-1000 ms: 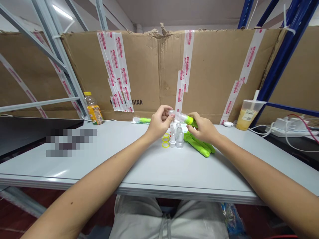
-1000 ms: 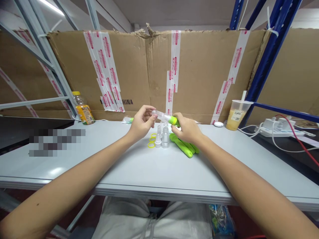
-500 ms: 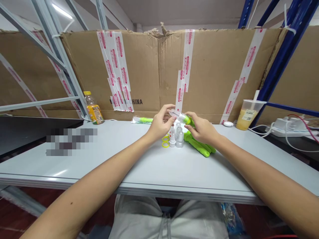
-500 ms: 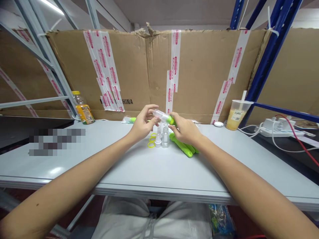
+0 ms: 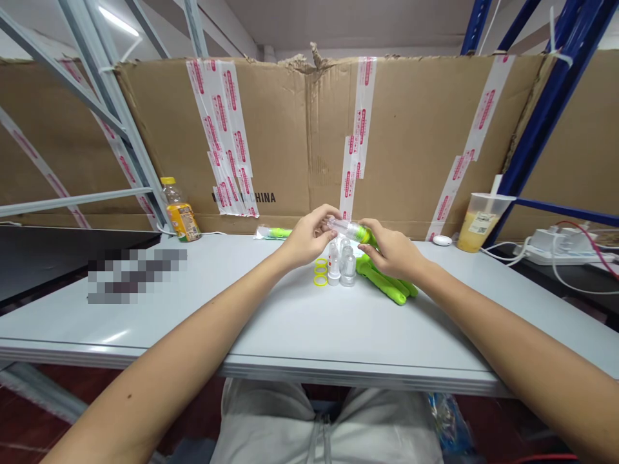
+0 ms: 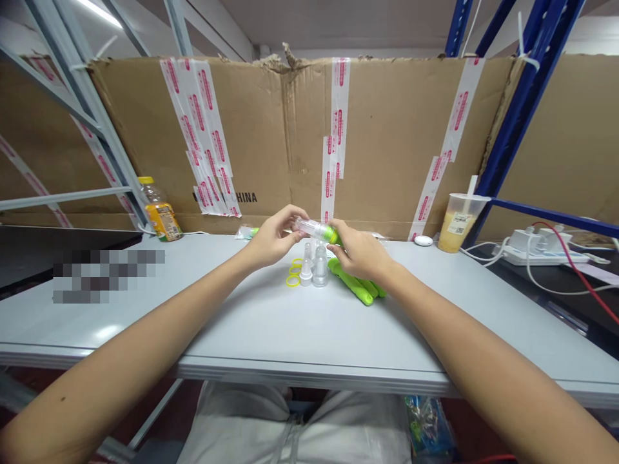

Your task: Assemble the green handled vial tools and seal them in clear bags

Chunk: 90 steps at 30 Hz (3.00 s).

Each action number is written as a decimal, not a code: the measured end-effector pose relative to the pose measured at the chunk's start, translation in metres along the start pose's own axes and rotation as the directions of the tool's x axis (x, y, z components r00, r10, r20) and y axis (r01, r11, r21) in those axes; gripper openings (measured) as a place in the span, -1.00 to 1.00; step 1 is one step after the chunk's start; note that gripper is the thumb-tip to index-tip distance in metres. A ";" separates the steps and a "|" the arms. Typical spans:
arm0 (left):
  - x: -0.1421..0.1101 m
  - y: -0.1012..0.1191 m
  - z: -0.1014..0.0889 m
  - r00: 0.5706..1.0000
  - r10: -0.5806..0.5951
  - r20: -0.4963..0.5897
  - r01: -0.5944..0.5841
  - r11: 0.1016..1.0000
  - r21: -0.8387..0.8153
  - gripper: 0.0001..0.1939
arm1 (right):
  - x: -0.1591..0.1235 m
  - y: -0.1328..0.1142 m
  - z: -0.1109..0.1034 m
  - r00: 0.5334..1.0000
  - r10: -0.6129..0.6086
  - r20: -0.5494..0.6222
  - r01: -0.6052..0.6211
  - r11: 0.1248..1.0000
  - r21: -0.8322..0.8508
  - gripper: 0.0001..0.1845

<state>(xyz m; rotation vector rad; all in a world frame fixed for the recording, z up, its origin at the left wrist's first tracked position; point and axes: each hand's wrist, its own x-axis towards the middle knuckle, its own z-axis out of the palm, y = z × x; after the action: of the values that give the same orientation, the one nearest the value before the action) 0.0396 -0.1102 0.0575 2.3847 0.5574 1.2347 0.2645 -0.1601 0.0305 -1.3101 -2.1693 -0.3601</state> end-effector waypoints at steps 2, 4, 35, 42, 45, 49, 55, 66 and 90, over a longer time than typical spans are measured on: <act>0.000 0.001 0.002 1.000 -0.006 -0.020 0.006 1.000 -0.009 -0.68 | 0.001 -0.001 0.000 1.000 0.007 0.005 -0.007 1.000 0.003 -0.49; 0.000 0.001 0.004 0.992 -0.068 -0.111 0.068 0.998 -0.004 -0.62 | 0.001 -0.003 0.000 1.000 -0.002 0.004 0.002 1.000 -0.007 -0.49; 0.000 0.002 0.001 1.000 -0.008 0.004 0.008 1.000 -0.018 -0.76 | 0.001 -0.001 0.001 0.999 -0.039 -0.016 0.039 0.998 -0.045 -0.46; 0.000 0.010 0.004 0.959 -0.250 -0.132 0.247 0.968 -0.033 -0.59 | 0.003 -0.004 0.000 0.999 -0.039 -0.035 0.037 0.998 -0.054 -0.49; 0.001 0.006 0.001 0.954 -0.281 -0.109 0.289 0.954 0.074 -0.49 | 0.002 -0.005 -0.001 0.999 -0.050 -0.022 0.048 0.996 -0.078 -0.48; 0.002 0.002 -0.002 0.990 -0.142 -0.001 0.142 0.990 0.017 -0.66 | 0.001 -0.002 -0.001 0.998 -0.061 -0.010 0.060 0.994 -0.088 -0.46; 0.002 0.007 0.003 0.984 -0.175 0.020 0.176 0.979 -0.102 -0.69 | 0.002 0.001 -0.001 0.997 -0.071 0.004 0.071 0.993 -0.093 -0.46; 0.002 0.009 -0.001 0.991 -0.120 0.059 0.124 0.991 -0.060 -0.76 | 0.000 -0.005 -0.005 0.996 -0.077 0.046 0.082 0.991 -0.103 -0.46; -0.005 0.025 -0.002 0.988 -0.093 0.121 0.061 0.967 0.246 -0.65 | 0.001 -0.015 -0.012 0.985 -0.150 0.081 0.166 0.950 -0.265 -0.53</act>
<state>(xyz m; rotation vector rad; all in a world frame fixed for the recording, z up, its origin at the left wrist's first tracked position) 0.0397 -0.1334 0.0678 2.5933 0.7911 1.0171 0.2548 -0.1725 0.0414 -1.3054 -2.3457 -0.7130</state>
